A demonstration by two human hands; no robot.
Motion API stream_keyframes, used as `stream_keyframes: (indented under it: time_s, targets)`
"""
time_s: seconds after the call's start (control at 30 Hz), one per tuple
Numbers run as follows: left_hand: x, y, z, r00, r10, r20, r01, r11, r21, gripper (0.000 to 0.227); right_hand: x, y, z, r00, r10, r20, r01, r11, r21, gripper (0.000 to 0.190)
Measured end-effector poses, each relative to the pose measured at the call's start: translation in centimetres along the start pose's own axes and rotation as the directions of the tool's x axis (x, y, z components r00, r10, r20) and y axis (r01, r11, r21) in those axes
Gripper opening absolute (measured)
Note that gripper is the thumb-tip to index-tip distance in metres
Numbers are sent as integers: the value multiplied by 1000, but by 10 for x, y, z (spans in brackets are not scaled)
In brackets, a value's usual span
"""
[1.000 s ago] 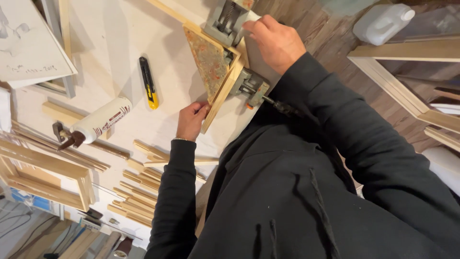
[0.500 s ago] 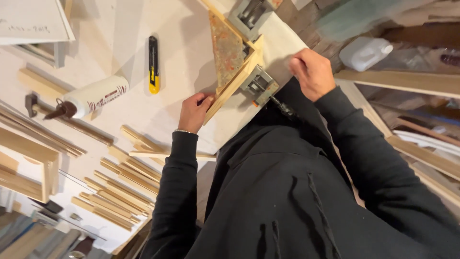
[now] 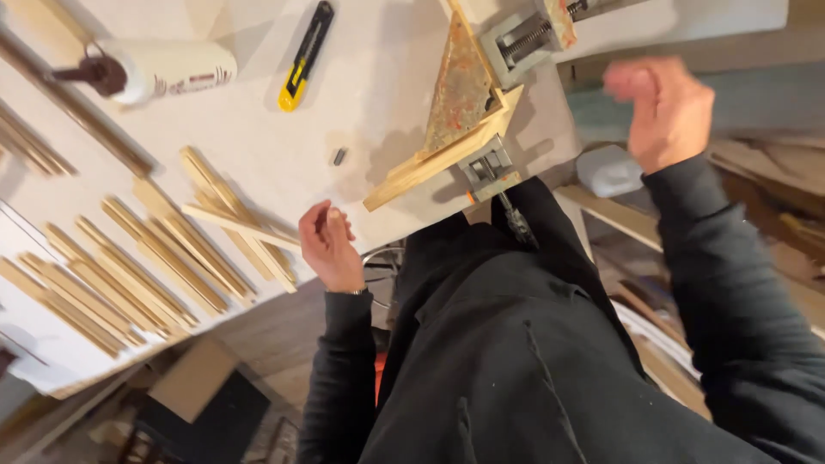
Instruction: The recorder is assembling wooden frame components by using a corner clamp, applying wood glue, and securing the pieces with small nails and a hammer.
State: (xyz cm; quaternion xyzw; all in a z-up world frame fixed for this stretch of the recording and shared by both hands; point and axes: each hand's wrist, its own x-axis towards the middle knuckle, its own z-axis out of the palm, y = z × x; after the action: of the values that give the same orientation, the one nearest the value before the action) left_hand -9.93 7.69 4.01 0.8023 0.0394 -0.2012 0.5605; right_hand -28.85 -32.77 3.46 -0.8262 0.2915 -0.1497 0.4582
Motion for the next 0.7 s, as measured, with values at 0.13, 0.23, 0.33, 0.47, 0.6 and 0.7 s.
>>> stream_keyframes:
  time_s: [0.13,0.23,0.33,0.47,0.6,0.7]
  targets:
    - [-51,-50,8,991,-123,-46,115,983,-144,15,54,-9,-29,914,-369,168,398,741,-541,30]
    - [-83,-84,36,939,-245,240,296,932,-209,17,95,11,-32,824,-448,348,552,492,-673,28]
    - [-101,-91,92,806,-215,552,384,899,-210,28,123,69,-28,709,-462,533,690,297,-660,22]
    - [-116,-102,155,625,-213,751,561,792,-242,42,140,115,-13,662,-157,733,721,401,-565,20]
    - [-108,-100,155,555,-209,805,724,598,-343,33,133,24,-5,701,108,705,583,481,-654,38]
    - [-95,-83,151,529,-280,801,757,582,-296,25,131,64,-7,666,88,740,624,477,-619,34]
